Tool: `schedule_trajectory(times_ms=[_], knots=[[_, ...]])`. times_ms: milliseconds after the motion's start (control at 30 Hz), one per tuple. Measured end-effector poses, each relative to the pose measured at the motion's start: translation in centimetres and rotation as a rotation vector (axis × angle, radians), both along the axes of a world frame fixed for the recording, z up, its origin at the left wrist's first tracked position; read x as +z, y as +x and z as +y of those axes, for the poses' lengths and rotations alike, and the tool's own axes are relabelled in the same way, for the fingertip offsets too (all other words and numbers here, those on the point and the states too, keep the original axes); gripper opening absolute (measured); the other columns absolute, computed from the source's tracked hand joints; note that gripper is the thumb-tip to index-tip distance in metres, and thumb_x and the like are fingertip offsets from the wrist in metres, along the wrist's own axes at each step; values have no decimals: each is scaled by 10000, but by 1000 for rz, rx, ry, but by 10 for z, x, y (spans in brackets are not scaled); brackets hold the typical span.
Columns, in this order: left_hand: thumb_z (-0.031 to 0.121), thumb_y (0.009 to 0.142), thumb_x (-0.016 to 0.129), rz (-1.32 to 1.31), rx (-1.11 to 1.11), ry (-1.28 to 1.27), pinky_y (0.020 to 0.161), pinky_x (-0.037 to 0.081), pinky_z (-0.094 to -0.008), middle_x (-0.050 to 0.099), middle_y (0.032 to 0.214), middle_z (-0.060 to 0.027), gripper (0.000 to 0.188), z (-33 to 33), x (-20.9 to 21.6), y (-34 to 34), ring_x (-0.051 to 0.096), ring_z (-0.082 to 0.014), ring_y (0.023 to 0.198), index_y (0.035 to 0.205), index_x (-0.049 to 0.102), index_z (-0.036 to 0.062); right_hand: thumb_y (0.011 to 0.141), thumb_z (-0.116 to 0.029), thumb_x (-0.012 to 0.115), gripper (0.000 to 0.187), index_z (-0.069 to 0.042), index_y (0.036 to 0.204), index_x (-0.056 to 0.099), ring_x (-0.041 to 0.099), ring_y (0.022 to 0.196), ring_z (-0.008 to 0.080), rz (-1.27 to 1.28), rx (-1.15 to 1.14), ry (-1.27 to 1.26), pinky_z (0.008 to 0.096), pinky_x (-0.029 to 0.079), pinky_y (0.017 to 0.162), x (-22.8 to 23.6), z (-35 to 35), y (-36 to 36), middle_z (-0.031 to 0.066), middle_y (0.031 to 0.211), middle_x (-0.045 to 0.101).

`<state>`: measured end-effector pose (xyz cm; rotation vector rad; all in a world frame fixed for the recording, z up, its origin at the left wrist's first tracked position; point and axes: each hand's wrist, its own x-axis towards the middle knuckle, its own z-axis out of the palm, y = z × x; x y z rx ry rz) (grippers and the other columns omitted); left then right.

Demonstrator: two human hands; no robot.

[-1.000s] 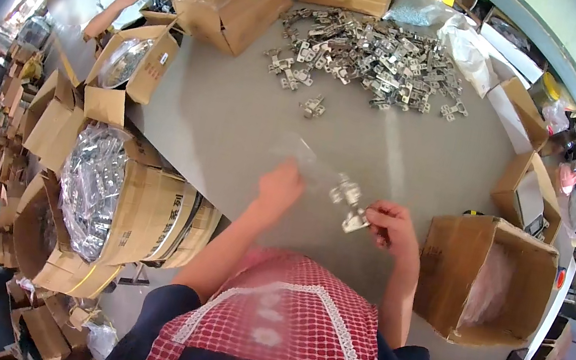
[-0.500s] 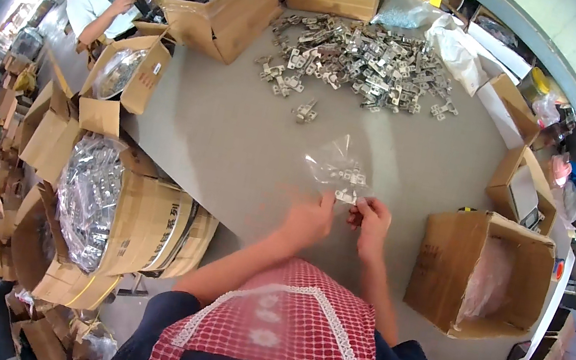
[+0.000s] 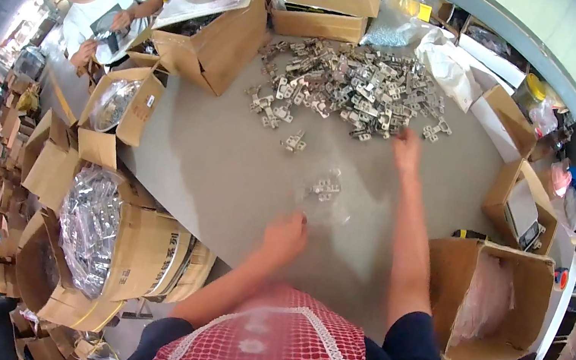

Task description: The person places metal hinges one by one into small plastic bags by hand and then puts the filled bags into a cardboard box.

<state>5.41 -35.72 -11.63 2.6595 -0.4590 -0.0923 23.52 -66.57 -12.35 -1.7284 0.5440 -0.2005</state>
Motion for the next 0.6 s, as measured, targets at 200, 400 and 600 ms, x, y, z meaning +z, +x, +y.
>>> schedule_trajectory(times_ms=[200,400,600], knots=[[230,897,529,107,88,-31,619,500,-485,668,756,-162,227,4,8,-10,647,-374,712,1068,501,83,747,-75,609,265,-37,1005,659,545,1086,349,-84,193,-967,466,501,854,10,16,48,216,1192,517],[243,896,539,119,140,-69,632,508,-479,680,787,-142,242,2,4,-11,660,-355,728,1070,496,81,759,-112,621,202,0,926,640,569,1001,388,-103,315,-1021,468,486,865,-11,26,12,203,1067,584],[193,864,570,-26,50,-41,588,507,-450,685,773,-130,234,4,0,-8,658,-347,697,1047,478,80,737,-115,651,428,-34,1149,572,525,1078,385,-199,219,-1047,459,475,888,12,27,25,201,1160,514]])
